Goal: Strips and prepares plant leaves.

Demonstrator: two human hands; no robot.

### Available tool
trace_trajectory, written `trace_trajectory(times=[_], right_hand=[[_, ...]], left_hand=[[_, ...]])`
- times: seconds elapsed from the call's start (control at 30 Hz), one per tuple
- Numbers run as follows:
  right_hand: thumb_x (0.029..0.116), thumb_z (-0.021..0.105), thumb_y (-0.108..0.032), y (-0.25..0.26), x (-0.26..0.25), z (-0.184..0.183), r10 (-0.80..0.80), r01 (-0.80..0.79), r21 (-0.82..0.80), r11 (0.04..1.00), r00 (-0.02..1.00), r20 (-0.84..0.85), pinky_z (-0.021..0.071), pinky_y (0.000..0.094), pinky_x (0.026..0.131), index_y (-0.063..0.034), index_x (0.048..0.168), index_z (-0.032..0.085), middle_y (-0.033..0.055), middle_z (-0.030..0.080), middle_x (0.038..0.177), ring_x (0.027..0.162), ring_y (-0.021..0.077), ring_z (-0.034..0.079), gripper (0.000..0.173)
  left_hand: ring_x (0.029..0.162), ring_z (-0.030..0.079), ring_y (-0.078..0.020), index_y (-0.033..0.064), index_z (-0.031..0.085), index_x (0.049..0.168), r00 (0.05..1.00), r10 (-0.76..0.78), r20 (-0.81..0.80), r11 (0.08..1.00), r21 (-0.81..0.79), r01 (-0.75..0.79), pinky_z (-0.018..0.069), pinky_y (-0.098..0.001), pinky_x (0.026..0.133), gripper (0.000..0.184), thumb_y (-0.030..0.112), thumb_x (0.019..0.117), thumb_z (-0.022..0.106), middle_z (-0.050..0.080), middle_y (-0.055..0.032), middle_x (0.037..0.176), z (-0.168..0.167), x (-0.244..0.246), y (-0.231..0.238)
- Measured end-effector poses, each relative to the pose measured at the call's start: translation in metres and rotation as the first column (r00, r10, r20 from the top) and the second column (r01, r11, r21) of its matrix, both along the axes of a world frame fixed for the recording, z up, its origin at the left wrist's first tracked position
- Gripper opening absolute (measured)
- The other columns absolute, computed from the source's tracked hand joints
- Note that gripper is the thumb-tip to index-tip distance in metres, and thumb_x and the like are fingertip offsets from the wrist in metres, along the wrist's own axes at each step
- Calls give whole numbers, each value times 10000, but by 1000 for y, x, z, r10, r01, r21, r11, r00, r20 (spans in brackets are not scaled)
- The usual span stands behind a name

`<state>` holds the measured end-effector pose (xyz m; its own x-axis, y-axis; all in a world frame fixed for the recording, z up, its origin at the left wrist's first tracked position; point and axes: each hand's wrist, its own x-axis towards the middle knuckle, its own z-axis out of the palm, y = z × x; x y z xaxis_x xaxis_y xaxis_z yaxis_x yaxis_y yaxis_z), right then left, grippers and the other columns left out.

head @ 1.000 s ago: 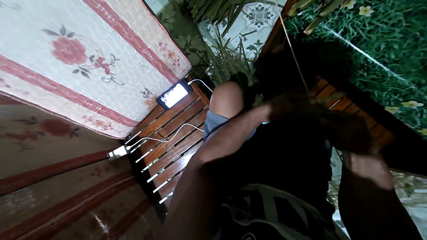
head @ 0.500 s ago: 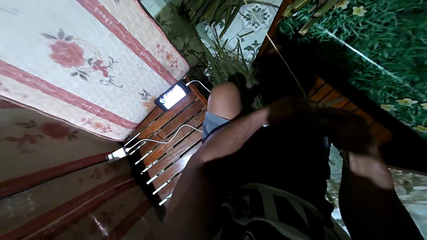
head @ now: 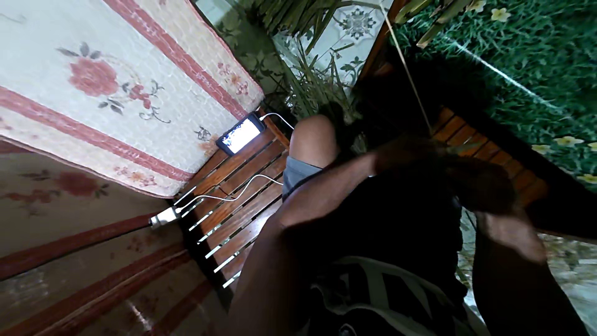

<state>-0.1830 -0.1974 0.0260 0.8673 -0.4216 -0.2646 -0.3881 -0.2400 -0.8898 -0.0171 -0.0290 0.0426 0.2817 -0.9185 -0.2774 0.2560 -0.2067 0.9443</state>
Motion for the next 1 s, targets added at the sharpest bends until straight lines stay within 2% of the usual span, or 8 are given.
trace_trajectory(times=[0.1, 0.2, 0.27, 0.5, 0.6, 0.7, 0.83, 1.0], right_hand=[[924, 613, -147, -8, -8, -10, 39, -40, 21, 999, 999, 18, 529, 181, 577, -26, 1093, 648, -77, 642, 811, 617, -15, 583, 211], [927, 624, -199, -23, -31, -28, 96, -97, -19, 995, 993, -68, 519, 205, 563, -24, 1112, 659, -48, 642, 808, 602, 11, 572, 257], [952, 609, -233, -24, -37, -31, 110, -118, -60, 991, 986, -123, 494, 204, 524, -47, 1095, 670, -53, 632, 759, 565, 12, 554, 242], [943, 617, -167, -9, -14, -21, 14, -13, 6, 1000, 999, -43, 530, 208, 558, -12, 1105, 649, -42, 635, 791, 595, 18, 580, 226], [950, 634, -189, -28, -34, -22, 62, -63, -8, 998, 993, -97, 520, 217, 549, -20, 1141, 642, -35, 637, 810, 600, 26, 569, 256], [938, 583, -270, -51, -66, -37, 70, -89, -104, 991, 981, -179, 469, 242, 523, -67, 1066, 684, -56, 580, 702, 552, 29, 513, 260], [936, 608, -218, -69, -100, -56, -20, 11, -66, 998, 989, -147, 496, 224, 574, -4, 1100, 665, -20, 613, 782, 601, 24, 542, 276], [918, 589, -169, -49, -72, -39, 4, -3, 88, 996, 1000, -2, 461, 165, 518, -152, 1010, 675, -134, 594, 677, 540, -19, 519, 127]], left_hand=[[495, 463, -46, 4, 621, 1150, 965, 209, -160, 977, -10, -213, 411, -185, 450, 279, 215, 1106, 445, 533, -3, 672, 15, 18, 14], [446, 440, -42, 79, 606, 1195, 768, 492, -409, 822, -72, -565, 391, -171, 383, 270, 246, 1112, 410, 519, 12, 656, 8, 55, 30], [458, 448, -74, 104, 605, 1239, 714, 552, -430, 767, -73, -637, 396, -204, 386, 313, 303, 1116, 398, 511, -1, 662, 0, 69, 34], [476, 465, -64, -2, 626, 1115, 978, 163, -129, 987, 35, -159, 392, -194, 422, 293, 229, 1110, 447, 521, -13, 637, 14, 10, 7], [458, 429, -27, 53, 604, 1069, 892, 339, -299, 925, -65, -373, 367, -156, 397, 232, 198, 1103, 426, 508, 23, 637, 14, 33, 22], [451, 424, -49, 59, 605, 1239, 753, 510, -416, 766, -179, -617, 389, -183, 398, 322, 254, 1115, 381, 495, 14, 641, 5, 67, 40], [385, 396, -48, 58, 584, 1318, 685, 549, -479, 656, -262, -708, 373, -184, 368, 426, 298, 1131, 286, 432, 39, 536, 0, 73, 42], [419, 441, -60, 98, 590, 1147, 802, 475, -361, 848, -53, -527, 393, -187, 371, 248, 265, 1109, 411, 514, 0, 619, 6, 37, 20]])
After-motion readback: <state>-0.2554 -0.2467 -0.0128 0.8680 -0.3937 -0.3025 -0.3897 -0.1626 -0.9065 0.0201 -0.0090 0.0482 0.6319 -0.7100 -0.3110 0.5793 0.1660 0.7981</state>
